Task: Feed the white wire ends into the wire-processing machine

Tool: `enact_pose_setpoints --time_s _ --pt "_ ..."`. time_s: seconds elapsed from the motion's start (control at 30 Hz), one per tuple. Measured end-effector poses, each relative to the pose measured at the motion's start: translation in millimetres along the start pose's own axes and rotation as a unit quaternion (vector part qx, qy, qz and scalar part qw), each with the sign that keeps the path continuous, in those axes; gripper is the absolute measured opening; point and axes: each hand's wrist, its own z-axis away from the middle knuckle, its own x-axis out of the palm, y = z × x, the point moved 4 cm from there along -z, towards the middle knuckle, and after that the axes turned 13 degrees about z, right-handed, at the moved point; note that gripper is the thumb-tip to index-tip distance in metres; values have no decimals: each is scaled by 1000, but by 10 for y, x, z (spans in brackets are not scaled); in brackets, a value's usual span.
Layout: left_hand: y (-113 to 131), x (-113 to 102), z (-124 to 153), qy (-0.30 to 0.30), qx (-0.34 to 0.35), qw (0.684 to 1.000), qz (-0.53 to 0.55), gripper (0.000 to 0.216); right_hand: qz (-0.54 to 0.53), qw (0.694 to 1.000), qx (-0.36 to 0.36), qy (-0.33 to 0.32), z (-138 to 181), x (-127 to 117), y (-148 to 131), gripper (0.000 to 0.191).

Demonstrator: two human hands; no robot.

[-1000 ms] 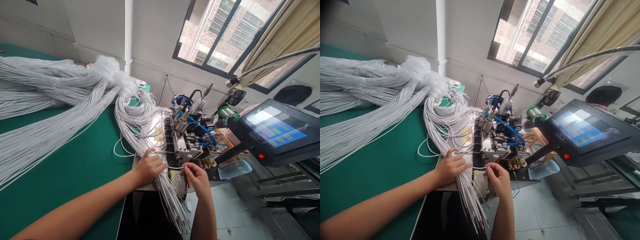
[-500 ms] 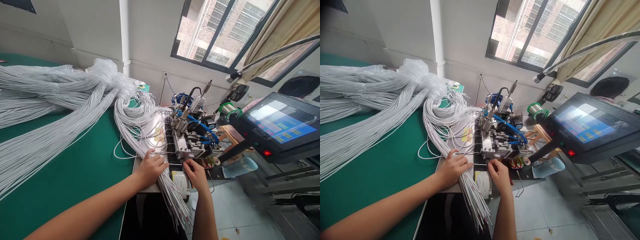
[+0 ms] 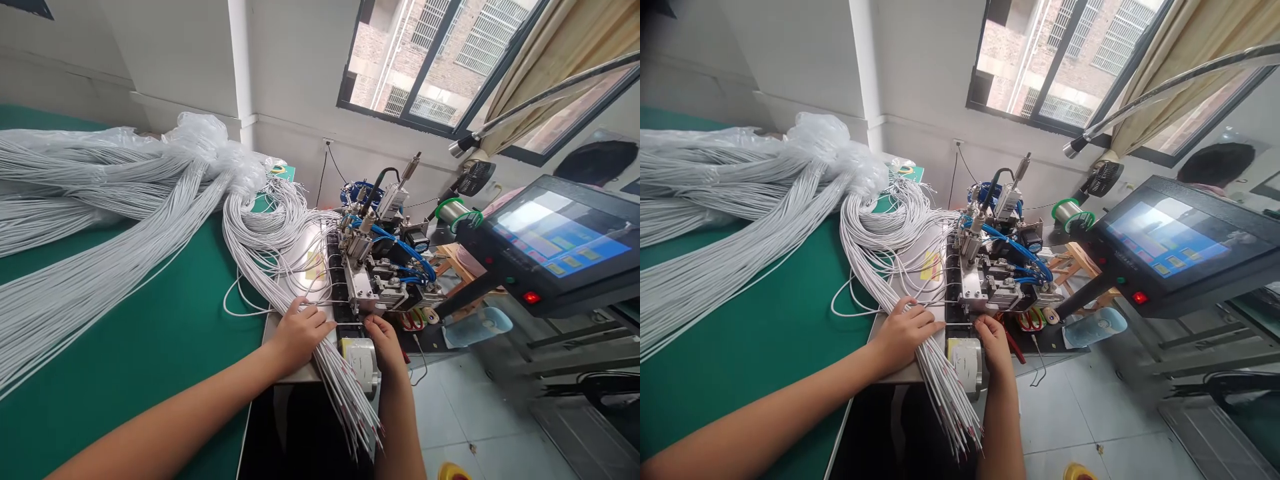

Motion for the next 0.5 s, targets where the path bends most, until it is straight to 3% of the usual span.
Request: enact_pose_setpoints --time_s 0.27,0.4,0.5 --pt "-18 -12 37 1 -6 1000 25 30 -29 998 14 54 145 -36 32 36" --pt "-16 -32 43 19 6 1000 23 32 45 989 -12 141 364 -215 -78 36" --pt "-15 -54 45 30 8 999 26 31 116 985 -43 119 582 -253 -290 34"
